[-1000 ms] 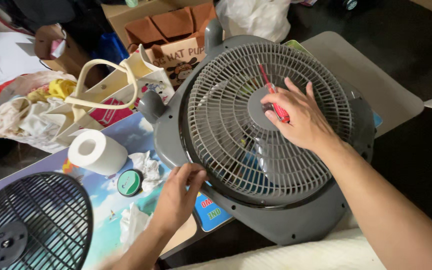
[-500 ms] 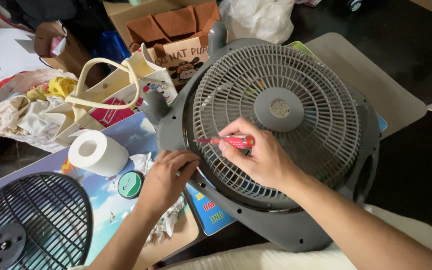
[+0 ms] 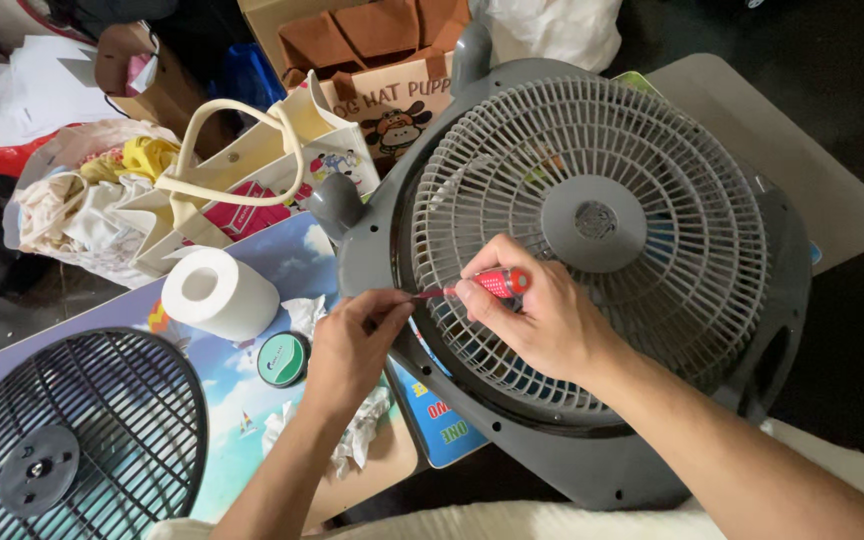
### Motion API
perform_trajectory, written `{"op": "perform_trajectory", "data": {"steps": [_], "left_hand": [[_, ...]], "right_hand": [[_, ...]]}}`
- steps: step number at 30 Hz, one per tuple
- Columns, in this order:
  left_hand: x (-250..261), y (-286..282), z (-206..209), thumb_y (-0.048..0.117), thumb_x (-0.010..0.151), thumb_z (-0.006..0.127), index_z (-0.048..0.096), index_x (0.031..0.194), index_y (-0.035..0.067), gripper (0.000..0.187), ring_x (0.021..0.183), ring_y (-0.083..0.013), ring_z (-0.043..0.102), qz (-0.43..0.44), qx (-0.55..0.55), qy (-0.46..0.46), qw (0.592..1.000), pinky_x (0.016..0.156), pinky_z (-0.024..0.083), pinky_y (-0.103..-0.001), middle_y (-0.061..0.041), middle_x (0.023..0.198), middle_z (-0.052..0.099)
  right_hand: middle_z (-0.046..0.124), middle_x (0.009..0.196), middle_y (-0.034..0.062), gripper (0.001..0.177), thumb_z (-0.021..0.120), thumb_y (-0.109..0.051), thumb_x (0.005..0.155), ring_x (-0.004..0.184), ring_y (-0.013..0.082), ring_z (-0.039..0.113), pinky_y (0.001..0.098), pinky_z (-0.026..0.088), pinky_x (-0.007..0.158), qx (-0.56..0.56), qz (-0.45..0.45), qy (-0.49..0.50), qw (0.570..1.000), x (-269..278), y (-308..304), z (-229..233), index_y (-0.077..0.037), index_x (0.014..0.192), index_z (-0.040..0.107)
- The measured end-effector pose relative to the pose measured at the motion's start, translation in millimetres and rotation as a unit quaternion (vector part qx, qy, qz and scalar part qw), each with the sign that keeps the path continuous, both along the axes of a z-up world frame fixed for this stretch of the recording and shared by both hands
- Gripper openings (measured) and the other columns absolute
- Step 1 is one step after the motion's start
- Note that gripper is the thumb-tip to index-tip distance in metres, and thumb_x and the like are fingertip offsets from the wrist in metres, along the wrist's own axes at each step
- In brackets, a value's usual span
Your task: The person uses a red-handled screwdriver to loosen and remove screws from the front grille of a grey electric fan. The person repeatedly unscrews fasteners around the grille perimeter and removes the grille, placing it on the table.
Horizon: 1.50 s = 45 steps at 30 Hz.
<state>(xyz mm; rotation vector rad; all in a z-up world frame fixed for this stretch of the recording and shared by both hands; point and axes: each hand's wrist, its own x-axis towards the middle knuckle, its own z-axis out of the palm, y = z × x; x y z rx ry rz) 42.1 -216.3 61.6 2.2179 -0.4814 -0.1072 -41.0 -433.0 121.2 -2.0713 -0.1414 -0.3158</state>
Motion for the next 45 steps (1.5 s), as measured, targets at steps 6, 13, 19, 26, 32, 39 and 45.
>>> {"op": "perform_trajectory", "data": {"steps": [6, 13, 19, 26, 32, 39, 45], "left_hand": [[10, 3, 1, 0.020, 0.090, 0.072, 0.077, 0.101, 0.010, 0.015, 0.087, -0.0311, 0.070, -0.101, 0.003, -0.201, 0.974, 0.079, 0.055, -0.039, -0.011, 0.094, 0.075], [13, -1, 3, 0.020, 0.091, 0.074, 0.077, 0.110, 0.008, 0.023, 0.075, -0.0183, 0.070, 0.024, -0.069, 0.100, 0.992, 0.072, 0.057, -0.031, -0.012, 0.085, 0.079], [11, 0, 4, 0.019, 0.088, 0.074, 0.079, 0.107, 0.010, 0.022, 0.074, -0.0182, 0.075, -0.007, -0.018, 0.066, 0.998, 0.073, 0.057, -0.031, -0.010, 0.086, 0.078], [8, -5, 0, 0.012, 0.082, 0.076, 0.081, 0.097, 0.009, 0.016, 0.091, -0.0323, 0.070, -0.062, 0.004, -0.161, 0.985, 0.083, 0.055, -0.040, -0.013, 0.099, 0.076], [6, -7, 7, 0.012, 0.081, 0.074, 0.073, 0.102, 0.009, 0.021, 0.087, -0.0271, 0.073, -0.049, 0.005, -0.027, 0.998, 0.081, 0.058, -0.038, -0.008, 0.093, 0.076], [14, -15, -1, 0.010, 0.078, 0.076, 0.057, 0.098, 0.007, 0.028, 0.083, -0.0360, 0.066, -0.106, 0.080, -0.160, 0.978, 0.074, 0.054, -0.048, -0.009, 0.085, 0.076], [22, -24, -16, 0.006, 0.076, 0.075, 0.056, 0.095, 0.006, 0.027, 0.081, -0.0395, 0.064, -0.070, 0.146, -0.193, 0.968, 0.075, 0.052, -0.051, -0.015, 0.076, 0.069]], "right_hand": [[0.073, 0.073, 0.0050, 0.022, 0.063, -0.028, 0.099, 0.069, 0.0163, 0.074, 0.0318, 0.057, 0.066, 0.008, 0.002, 0.014, 1.000, 2, -1, 0, -0.006, 0.098, 0.061], [0.072, 0.070, 0.0051, 0.021, 0.062, -0.027, 0.098, 0.065, 0.0167, 0.073, 0.0319, 0.056, 0.064, 0.002, 0.018, 0.026, 1.000, -1, -3, 0, -0.006, 0.095, 0.060], [0.070, 0.071, 0.0075, 0.023, 0.065, -0.028, 0.096, 0.064, 0.0203, 0.073, 0.0341, 0.055, 0.062, -0.045, 0.026, 0.021, 0.998, -3, -1, 0, -0.006, 0.096, 0.061], [0.072, 0.073, 0.0090, 0.024, 0.067, -0.029, 0.095, 0.067, 0.0229, 0.075, 0.0356, 0.056, 0.063, -0.049, 0.025, 0.030, 0.998, -3, 0, -1, -0.006, 0.097, 0.061], [0.072, 0.075, 0.0094, 0.024, 0.067, -0.029, 0.095, 0.069, 0.0239, 0.075, 0.0358, 0.056, 0.064, -0.054, 0.027, 0.023, 0.998, -4, 0, 0, -0.006, 0.097, 0.061], [0.073, 0.073, 0.0088, 0.024, 0.067, -0.029, 0.095, 0.067, 0.0228, 0.076, 0.0351, 0.056, 0.064, -0.051, 0.027, 0.044, 0.997, -4, 0, 1, -0.006, 0.097, 0.062], [0.074, 0.075, 0.0086, 0.023, 0.067, -0.029, 0.094, 0.070, 0.0229, 0.076, 0.0352, 0.056, 0.065, -0.053, 0.027, 0.053, 0.997, -3, 0, 1, -0.007, 0.098, 0.062]]}}
